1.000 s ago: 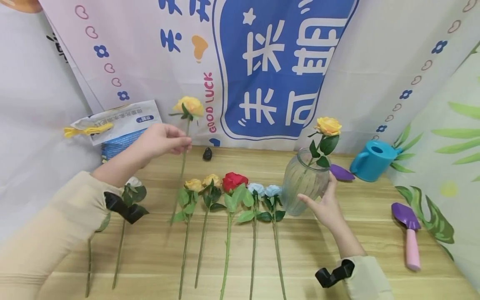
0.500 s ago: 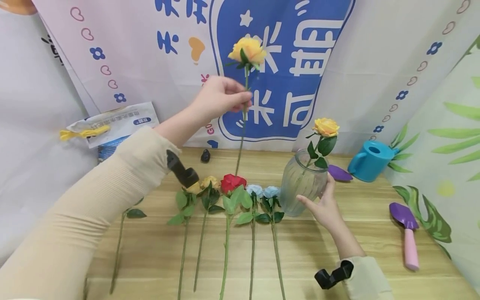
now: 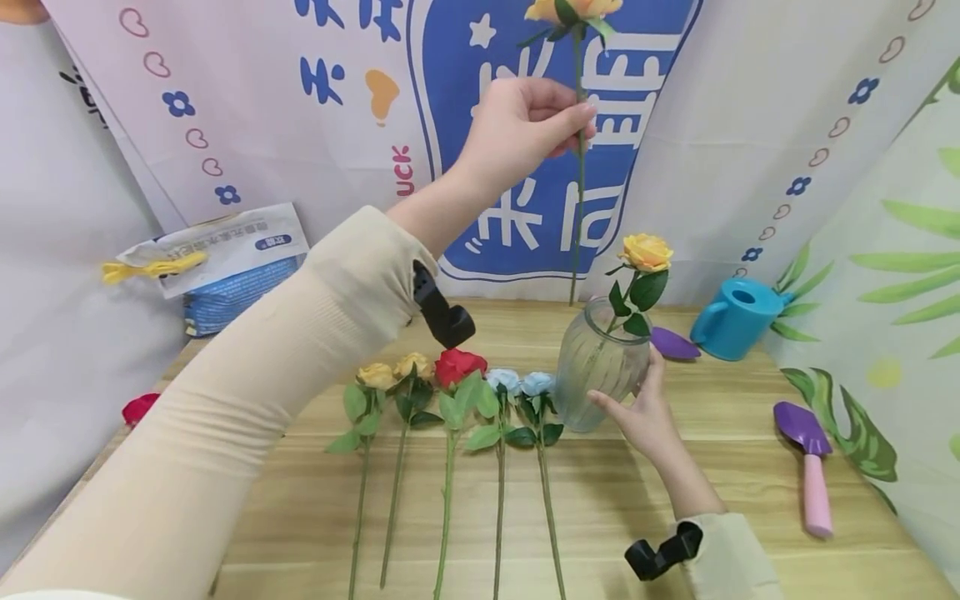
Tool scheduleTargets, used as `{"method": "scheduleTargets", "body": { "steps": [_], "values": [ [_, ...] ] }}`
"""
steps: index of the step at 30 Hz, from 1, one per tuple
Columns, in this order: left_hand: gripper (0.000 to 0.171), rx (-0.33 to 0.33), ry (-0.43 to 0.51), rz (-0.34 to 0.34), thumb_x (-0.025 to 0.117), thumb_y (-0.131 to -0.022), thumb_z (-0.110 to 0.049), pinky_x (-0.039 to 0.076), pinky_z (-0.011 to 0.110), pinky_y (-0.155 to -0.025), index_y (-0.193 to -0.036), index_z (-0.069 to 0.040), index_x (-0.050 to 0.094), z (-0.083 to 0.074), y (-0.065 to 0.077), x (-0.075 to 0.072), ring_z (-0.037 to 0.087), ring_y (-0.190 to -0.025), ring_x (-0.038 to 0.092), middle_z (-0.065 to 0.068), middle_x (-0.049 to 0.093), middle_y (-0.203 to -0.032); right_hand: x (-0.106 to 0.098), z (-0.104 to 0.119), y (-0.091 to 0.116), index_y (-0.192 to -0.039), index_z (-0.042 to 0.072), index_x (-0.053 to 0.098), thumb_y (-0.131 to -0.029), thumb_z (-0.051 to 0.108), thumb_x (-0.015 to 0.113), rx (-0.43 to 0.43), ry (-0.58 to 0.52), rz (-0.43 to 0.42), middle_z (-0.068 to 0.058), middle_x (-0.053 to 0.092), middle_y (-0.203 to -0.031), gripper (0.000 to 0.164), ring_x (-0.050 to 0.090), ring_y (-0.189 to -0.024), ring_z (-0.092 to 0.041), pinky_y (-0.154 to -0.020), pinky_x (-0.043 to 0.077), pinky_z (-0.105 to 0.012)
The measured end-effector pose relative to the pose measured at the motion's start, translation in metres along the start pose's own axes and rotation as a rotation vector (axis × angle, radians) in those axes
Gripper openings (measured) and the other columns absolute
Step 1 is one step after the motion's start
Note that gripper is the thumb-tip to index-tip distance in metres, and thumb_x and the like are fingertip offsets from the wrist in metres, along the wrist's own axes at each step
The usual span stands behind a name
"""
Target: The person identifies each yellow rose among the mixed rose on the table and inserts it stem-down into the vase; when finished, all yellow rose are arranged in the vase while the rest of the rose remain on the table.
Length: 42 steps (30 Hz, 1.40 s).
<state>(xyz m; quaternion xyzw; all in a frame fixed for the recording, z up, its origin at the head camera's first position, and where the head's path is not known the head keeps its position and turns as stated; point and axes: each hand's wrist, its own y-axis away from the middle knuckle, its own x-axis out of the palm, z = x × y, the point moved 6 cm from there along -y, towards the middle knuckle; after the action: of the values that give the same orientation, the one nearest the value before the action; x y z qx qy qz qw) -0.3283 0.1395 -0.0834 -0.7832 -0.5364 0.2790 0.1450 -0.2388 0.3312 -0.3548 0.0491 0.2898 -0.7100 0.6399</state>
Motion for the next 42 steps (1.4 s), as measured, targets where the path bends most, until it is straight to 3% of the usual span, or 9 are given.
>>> {"method": "scheduleTargets", "body": {
  "steps": [5, 8, 10, 14, 23, 26, 31, 35, 42],
  "values": [
    [0.017, 0.026, 0.024, 0.008, 0.059, -0.087, -0.017, 0.043, 0.009, -0.071, -0.095, -0.004, 0.066, -0.004, 0.000, 0.016, 0.006, -0.077, 0.060, 0.002, 0.065, -0.085, 0.000, 0.000, 0.001, -0.139, 0.013, -0.001, -0.078, 0.000, 0.068, -0.012, 0.007, 0.000, -0.021, 0.024, -0.136, 0.093, 0.028, -0.123, -0.038, -0.095, 0.026, -0.056],
    [0.017, 0.006, 0.033, 0.034, 0.058, -0.088, -0.019, 0.043, 0.009, -0.071, -0.094, -0.005, 0.066, 0.003, 0.003, 0.025, 0.006, -0.076, 0.060, 0.000, 0.066, -0.084, 0.000, -0.001, 0.001, -0.139, 0.016, -0.001, -0.078, 0.001, 0.068, -0.014, 0.015, 0.000, -0.020, 0.025, -0.135, 0.093, 0.029, -0.122, -0.037, -0.098, 0.030, -0.046],
    [0.018, -0.009, 0.041, 0.048, 0.058, -0.088, -0.021, 0.043, 0.009, -0.071, -0.095, -0.006, 0.066, 0.013, 0.006, 0.033, 0.005, -0.075, 0.060, -0.001, 0.066, -0.084, -0.001, 0.000, 0.001, -0.139, 0.016, 0.000, -0.078, 0.000, 0.067, -0.018, 0.020, -0.001, -0.019, 0.026, -0.135, 0.092, 0.030, -0.122, -0.036, -0.098, 0.032, -0.039],
    [0.018, -0.039, 0.078, 0.065, 0.059, -0.088, -0.022, 0.043, 0.011, -0.070, -0.093, -0.007, 0.067, 0.041, 0.018, 0.049, 0.004, -0.073, 0.061, -0.001, 0.067, -0.081, -0.002, 0.000, -0.001, -0.139, 0.014, 0.000, -0.078, 0.001, 0.068, -0.011, 0.024, -0.004, -0.020, 0.027, -0.134, 0.092, 0.031, -0.121, -0.036, -0.098, 0.031, -0.044],
    [0.019, -0.110, 0.018, 0.112, 0.061, -0.086, -0.026, 0.043, 0.012, -0.070, -0.090, -0.010, 0.069, 0.089, 0.039, 0.076, 0.002, -0.073, 0.060, -0.005, 0.066, -0.075, -0.004, -0.002, 0.000, -0.138, 0.011, 0.000, -0.078, 0.002, 0.068, -0.005, 0.028, -0.028, -0.019, 0.028, -0.132, 0.092, 0.036, -0.117, -0.032, -0.087, 0.034, -0.011],
    [0.019, -0.179, 0.037, 0.126, 0.062, -0.085, -0.027, 0.048, 0.018, -0.062, -0.091, -0.010, 0.069, 0.104, 0.046, 0.082, 0.005, -0.068, 0.061, -0.005, 0.066, -0.076, -0.005, -0.003, 0.001, -0.138, 0.011, 0.000, -0.078, 0.002, 0.068, 0.003, 0.034, -0.037, -0.018, 0.026, -0.132, 0.091, 0.037, -0.117, -0.031, -0.089, 0.035, -0.015],
    [0.018, -0.277, 0.089, 0.139, 0.063, -0.085, -0.024, 0.050, 0.021, -0.054, -0.090, -0.009, 0.069, 0.128, 0.056, 0.091, 0.013, -0.060, 0.062, -0.004, 0.066, -0.076, -0.004, -0.005, -0.001, -0.138, 0.010, 0.001, -0.078, 0.002, 0.069, 0.005, 0.024, -0.046, -0.019, 0.025, -0.132, 0.091, 0.036, -0.118, -0.033, -0.095, 0.034, -0.042],
    [0.016, -0.245, 0.036, 0.163, 0.064, -0.084, -0.022, 0.049, 0.018, -0.057, -0.087, -0.007, 0.070, 0.137, 0.059, 0.096, 0.010, -0.063, 0.061, -0.004, 0.067, -0.074, -0.002, -0.005, -0.002, -0.138, 0.010, 0.000, -0.078, 0.002, 0.069, 0.006, 0.001, -0.037, -0.021, 0.024, -0.134, 0.092, 0.033, -0.120, -0.036, -0.095, 0.029, -0.053],
    [0.017, -0.213, -0.100, 0.199, 0.066, -0.083, -0.025, 0.046, 0.016, -0.063, -0.090, -0.011, 0.071, 0.139, 0.056, 0.101, 0.001, -0.073, 0.060, -0.005, 0.068, -0.078, -0.002, -0.007, -0.003, -0.138, 0.010, 0.000, -0.078, 0.002, 0.068, 0.005, 0.000, -0.033, -0.020, 0.027, -0.134, 0.090, 0.033, -0.121, -0.034, -0.095, 0.029, -0.052]
  ]
}}
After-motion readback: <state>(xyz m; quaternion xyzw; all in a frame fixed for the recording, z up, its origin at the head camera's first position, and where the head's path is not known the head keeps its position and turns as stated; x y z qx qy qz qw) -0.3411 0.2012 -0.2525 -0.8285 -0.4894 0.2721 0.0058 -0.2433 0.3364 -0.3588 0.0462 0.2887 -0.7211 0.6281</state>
